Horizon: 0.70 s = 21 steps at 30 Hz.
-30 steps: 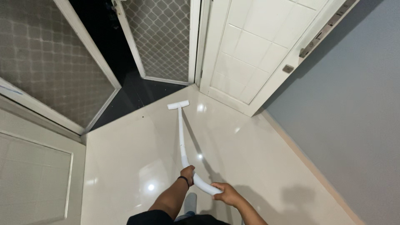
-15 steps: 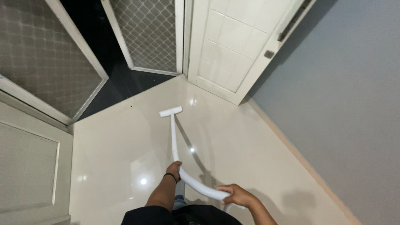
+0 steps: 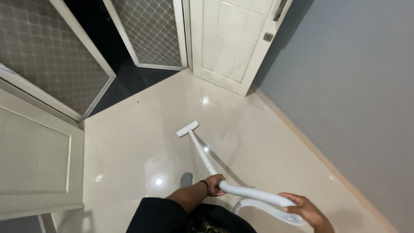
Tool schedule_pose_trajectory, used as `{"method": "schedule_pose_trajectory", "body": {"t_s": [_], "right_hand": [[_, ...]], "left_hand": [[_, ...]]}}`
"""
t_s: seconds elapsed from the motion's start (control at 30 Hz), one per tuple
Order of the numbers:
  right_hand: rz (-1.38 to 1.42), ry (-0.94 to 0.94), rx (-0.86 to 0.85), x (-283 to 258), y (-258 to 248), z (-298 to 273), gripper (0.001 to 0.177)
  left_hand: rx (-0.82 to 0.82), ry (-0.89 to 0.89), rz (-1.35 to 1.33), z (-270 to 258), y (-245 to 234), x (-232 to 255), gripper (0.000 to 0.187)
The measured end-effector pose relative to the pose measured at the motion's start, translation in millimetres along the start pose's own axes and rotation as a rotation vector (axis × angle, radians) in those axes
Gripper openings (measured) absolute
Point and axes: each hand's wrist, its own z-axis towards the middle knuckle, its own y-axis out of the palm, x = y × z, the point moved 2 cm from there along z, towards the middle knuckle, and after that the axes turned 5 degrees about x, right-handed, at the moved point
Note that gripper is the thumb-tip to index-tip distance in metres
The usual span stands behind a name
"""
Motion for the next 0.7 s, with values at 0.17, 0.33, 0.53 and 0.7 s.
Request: {"method": "schedule_pose_trajectory", "body": {"t_s": [0.17,0.33,0.53,0.7], "right_hand": [[0.076,-0.149,0.071,30,-33,1,0.062],[0.002,-0.136,0.072,-1,-5,11,0.063],[-0.134,-0.146,0.013,-102,74,33,0.059],[-0.152,-0.255,-0.105,-167,147,70,0.056]], "left_hand": [[-0.082,-0.059,0.197,8,28,-11,0.063],[0.052,0.02,0.046,0,12,5,0.061],[0.173,0.158,-0.295,-23,-55,57,0.049],[0.272,0.296,-0.429,-45,-122,105,0.046]]}}
